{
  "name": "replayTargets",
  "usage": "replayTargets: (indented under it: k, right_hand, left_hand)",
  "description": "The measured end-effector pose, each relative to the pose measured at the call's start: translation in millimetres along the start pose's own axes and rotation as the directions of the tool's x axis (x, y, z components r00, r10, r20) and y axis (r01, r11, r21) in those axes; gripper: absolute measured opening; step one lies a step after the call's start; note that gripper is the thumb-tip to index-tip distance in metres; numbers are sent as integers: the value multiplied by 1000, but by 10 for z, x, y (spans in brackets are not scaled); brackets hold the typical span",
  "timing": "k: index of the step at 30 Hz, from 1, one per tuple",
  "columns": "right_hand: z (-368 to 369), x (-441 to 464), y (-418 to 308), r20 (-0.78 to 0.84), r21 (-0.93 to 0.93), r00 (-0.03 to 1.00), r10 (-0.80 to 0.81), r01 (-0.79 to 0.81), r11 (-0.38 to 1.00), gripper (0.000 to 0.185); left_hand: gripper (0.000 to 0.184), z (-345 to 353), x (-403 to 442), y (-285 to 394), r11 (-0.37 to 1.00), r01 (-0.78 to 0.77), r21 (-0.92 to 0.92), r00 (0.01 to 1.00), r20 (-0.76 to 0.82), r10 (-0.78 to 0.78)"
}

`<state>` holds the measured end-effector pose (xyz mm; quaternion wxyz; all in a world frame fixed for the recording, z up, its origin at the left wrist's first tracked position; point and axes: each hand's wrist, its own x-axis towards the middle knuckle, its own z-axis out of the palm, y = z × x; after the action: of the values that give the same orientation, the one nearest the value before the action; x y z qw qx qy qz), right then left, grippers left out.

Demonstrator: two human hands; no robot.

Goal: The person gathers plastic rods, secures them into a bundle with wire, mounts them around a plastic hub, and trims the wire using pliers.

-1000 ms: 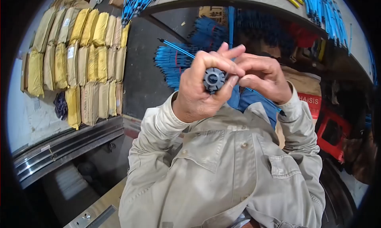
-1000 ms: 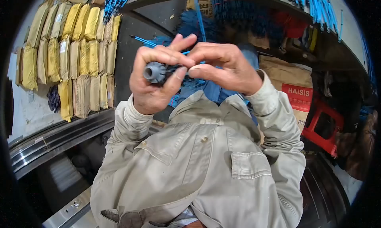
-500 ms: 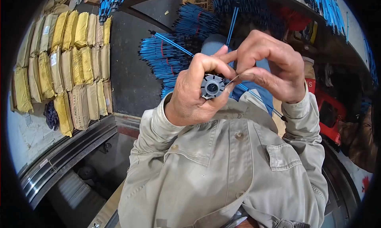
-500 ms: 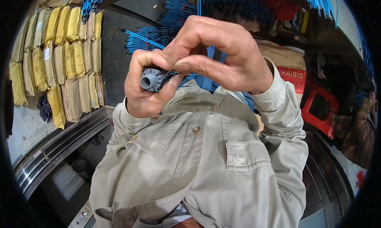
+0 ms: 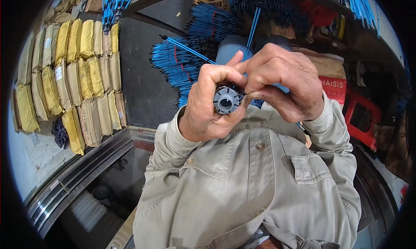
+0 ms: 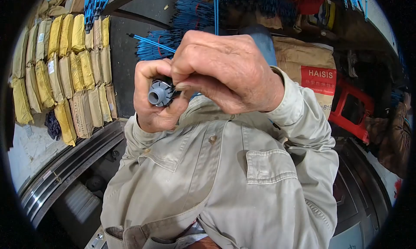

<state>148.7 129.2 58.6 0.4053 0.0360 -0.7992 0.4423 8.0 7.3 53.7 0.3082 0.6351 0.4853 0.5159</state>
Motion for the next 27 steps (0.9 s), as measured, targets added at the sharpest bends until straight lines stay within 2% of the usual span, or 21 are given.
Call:
replayTargets:
  k: [6, 10, 13, 14, 17, 18, 21, 22, 25, 27]
  right_hand:
    - [4, -30, -12, -4, 21, 999, 36, -36, 999, 16]
    - [26, -74, 23, -30, 126, 999, 24, -20, 992, 13]
    - [29, -192, 38, -156, 374, 924, 348, -271, 887, 10]
    - [37, -205, 53, -160, 380, 924, 347, -267, 886, 10]
    - [44, -231, 96, -79, 151, 966, 246, -232, 961, 8]
    - [72, -251, 99, -83, 151, 966, 246, -232, 961, 8]
    - [226, -318, 116, -116, 269, 902, 415, -374, 888, 9]
    - [250, -330, 153, -119, 270, 902, 414, -372, 888, 9]
    - [288, -351, 300, -138, 221, 970, 201, -167, 961, 11]
    - [273, -347, 327, -125, 229, 973, 193, -161, 960, 12]
  left_hand:
    - [41, -5, -24, -12, 998, 52, -34, 999, -4, -52]
    - [42, -17, 1, 12, 998, 3, 59, 1000, -10, -2]
    - [50, -61, 24, -17, 996, -84, -40, 994, 63, 86]
    - [50, -67, 25, -4, 996, -80, -34, 994, 67, 83]
    - [59, -53, 39, 39, 998, -61, -28, 998, 34, 62]
    - [59, -46, 38, 36, 998, -61, -28, 997, 39, 62]
    - [67, -37, 43, 15, 998, -32, -58, 999, 5, 33]
    - [67, -31, 48, 11, 998, -32, -57, 999, 7, 33]
    - [66, -12, 47, 4, 998, -26, -59, 1000, -13, 25]
    - [65, -38, 49, 8, 999, -25, -34, 1000, 13, 26]
